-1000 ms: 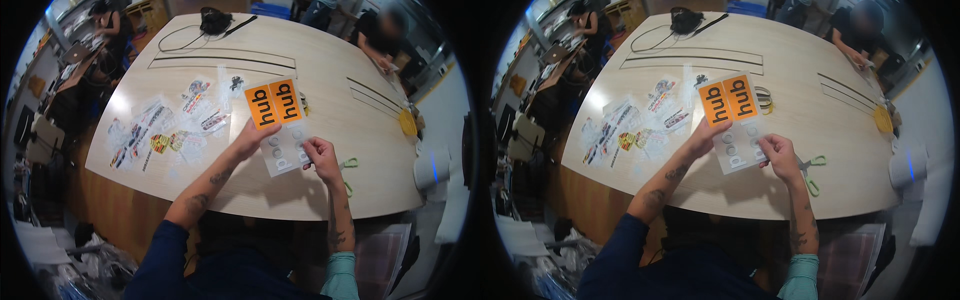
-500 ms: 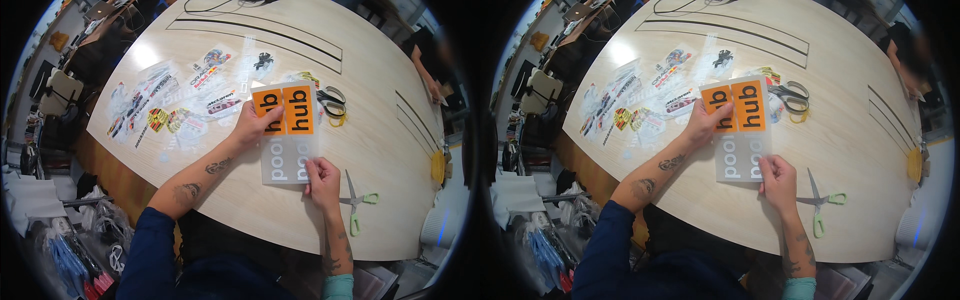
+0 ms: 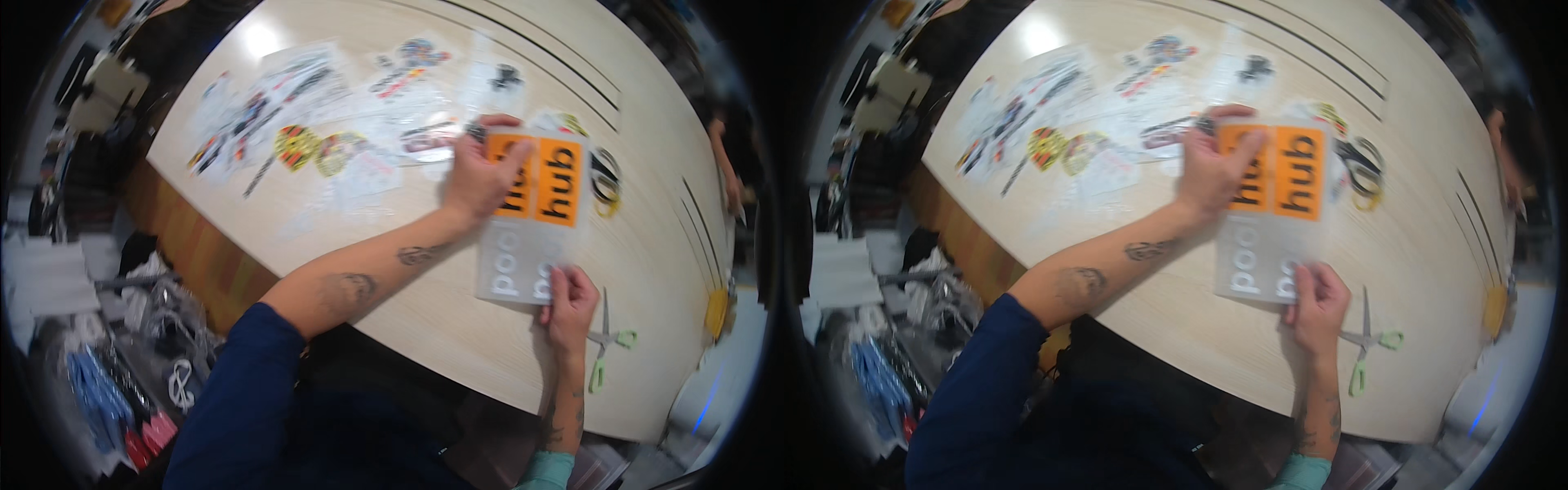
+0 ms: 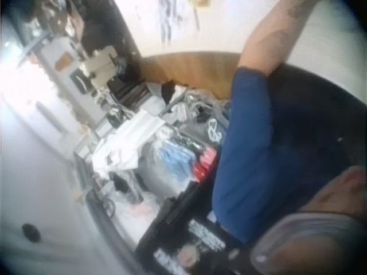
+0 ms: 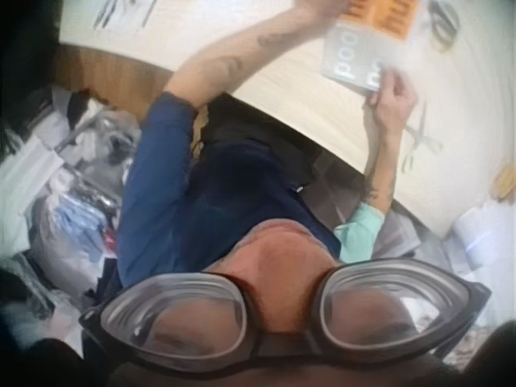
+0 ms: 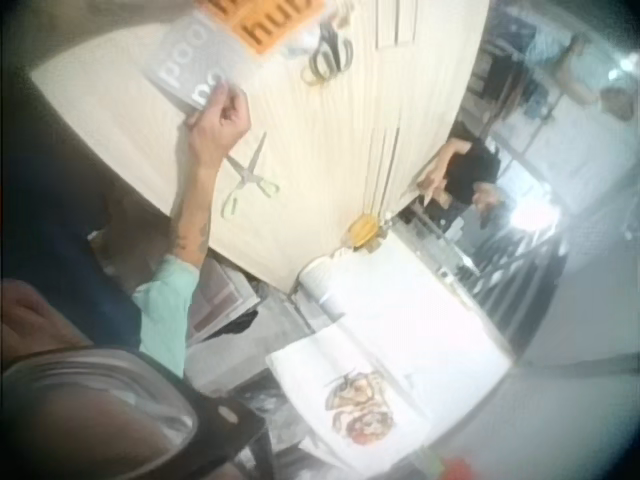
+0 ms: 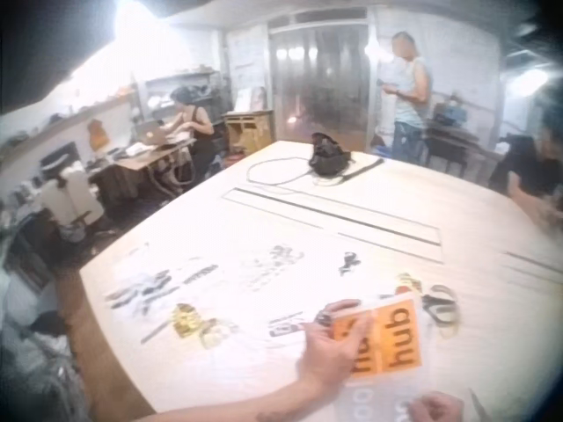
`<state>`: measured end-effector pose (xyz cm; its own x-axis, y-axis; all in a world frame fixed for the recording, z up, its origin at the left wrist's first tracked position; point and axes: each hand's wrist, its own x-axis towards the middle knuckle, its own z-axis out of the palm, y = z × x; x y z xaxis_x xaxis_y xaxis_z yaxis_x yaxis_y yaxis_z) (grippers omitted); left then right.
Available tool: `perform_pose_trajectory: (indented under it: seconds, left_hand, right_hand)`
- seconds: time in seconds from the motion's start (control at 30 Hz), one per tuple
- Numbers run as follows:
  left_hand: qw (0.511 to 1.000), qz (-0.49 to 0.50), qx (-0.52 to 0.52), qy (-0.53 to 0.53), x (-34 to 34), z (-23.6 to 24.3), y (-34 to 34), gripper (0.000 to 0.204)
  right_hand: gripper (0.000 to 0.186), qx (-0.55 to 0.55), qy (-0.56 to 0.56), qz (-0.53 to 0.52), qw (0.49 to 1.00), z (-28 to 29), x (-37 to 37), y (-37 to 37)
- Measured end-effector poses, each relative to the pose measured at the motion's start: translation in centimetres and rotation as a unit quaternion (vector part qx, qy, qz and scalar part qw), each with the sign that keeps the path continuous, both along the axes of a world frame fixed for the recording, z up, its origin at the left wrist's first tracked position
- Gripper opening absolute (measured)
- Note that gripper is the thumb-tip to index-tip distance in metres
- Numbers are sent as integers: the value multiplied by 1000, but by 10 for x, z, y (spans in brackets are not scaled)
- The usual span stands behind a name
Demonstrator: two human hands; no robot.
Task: The person peels various stickers from a sheet on a table, separating them from the backing paper. They handle multiple sticker designs, including logos and text, and place the peeled stickers on the table.
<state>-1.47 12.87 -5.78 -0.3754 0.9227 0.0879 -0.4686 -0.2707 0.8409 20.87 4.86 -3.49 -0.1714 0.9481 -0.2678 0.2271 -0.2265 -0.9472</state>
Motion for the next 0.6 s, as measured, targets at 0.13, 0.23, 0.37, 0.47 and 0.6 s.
perform_pose_trajectory:
  seconds: [0.13, 0.23, 0.37, 0.47, 0.6]
  left_hand:
    - [997, 29, -16, 66, 2, -5, 4, 19]
    - [1000, 30, 3, -5, 4, 2, 0, 15]
    - [988, 126, 23, 90, 2, -8, 8, 14]
    - [998, 29, -55, 24, -7, 11, 1, 16]
    - [993, 88, -47, 59, -2, 2, 3, 17]
  right_hand:
    - [18, 52, -8, -14, 998, -5, 5, -1]
    - [19, 75, -48, -56, 994, -8, -1, -11]
    - [20, 112, -42, -44, 992, -17, 4, -3]
    - [22, 103, -38, -25, 994, -13, 7, 1]
    - [24, 113, -54, -31, 992, -15, 5, -3]
